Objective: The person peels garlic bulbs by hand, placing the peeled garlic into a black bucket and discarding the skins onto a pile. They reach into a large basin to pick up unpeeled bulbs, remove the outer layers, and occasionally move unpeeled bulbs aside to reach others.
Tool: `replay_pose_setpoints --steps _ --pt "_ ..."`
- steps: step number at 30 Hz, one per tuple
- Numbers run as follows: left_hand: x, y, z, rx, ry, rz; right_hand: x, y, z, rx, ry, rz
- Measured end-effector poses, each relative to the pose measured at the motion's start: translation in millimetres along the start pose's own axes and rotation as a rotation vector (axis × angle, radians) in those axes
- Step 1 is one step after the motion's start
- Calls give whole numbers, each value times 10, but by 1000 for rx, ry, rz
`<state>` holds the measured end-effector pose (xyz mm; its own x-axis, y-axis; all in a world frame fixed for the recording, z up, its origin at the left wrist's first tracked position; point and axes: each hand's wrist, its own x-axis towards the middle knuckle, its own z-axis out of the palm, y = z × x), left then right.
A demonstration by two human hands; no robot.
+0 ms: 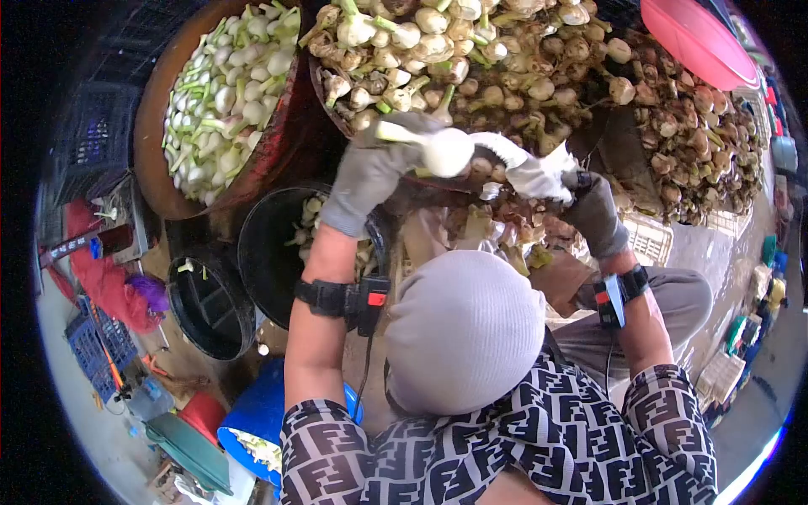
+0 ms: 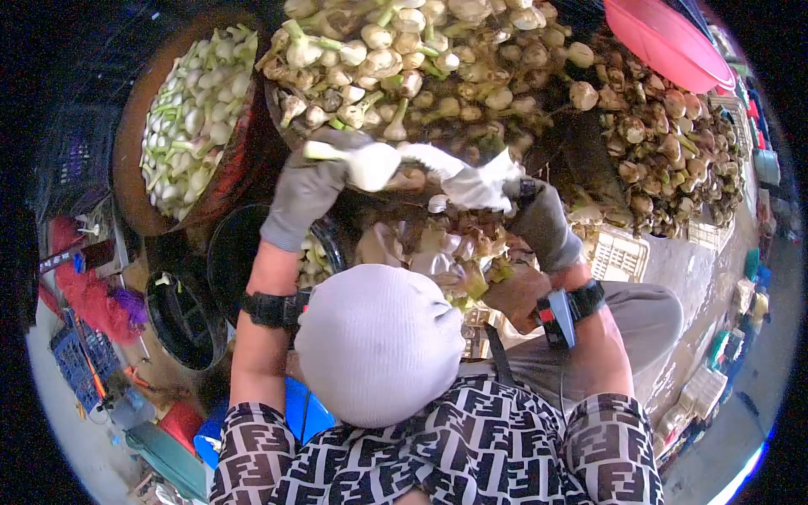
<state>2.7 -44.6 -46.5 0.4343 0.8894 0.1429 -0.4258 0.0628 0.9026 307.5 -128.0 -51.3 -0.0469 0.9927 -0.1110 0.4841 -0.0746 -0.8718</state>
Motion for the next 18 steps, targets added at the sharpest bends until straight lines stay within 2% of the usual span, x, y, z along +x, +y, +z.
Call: replay_pose_setpoints --steps 1,3,4,5,6,7,9,11,12,13,15,16,18 --pt "-10 43 -68 -248 89 -16 -100 -72 21 252 -10 204" --pt "-73 69 -387 -799 304 -26 -167 23 -104 -289 -388 -125" --pt "-19 192 -368 -705 693 83 -138 -149 -59 -489 -536 192" --pt "-45 83 -841 -1028 669 122 -134 -327 -9 -682 -678 517" --pt "-34 204 -870 -835 643 243 -242 -247 9 -849 -536 163" --pt "-96 298 -844 -948 592 181 -183 -210 2 -648 -425 198" --pt "-168 271 -806 -850 572 110 109 -97 -51 -255 -205 257" --pt "-205 116 -793 -814 523 10 440 65 -19 -295 -135 224" --pt "-208 52 -774 -795 496 -39 644 259 11 -485 -128 149" --pt "-192 23 -675 -749 555 -62 842 423 27 -675 -123 72" --pt "-227 -114 -663 -698 510 -102 1159 476 117 -852 -230 281" --pt "-233 -135 -617 -700 559 -124 1283 504 145 -939 -285 385" --pt "-213 -163 -529 -700 651 -158 1369 936 198 -933 -300 373"
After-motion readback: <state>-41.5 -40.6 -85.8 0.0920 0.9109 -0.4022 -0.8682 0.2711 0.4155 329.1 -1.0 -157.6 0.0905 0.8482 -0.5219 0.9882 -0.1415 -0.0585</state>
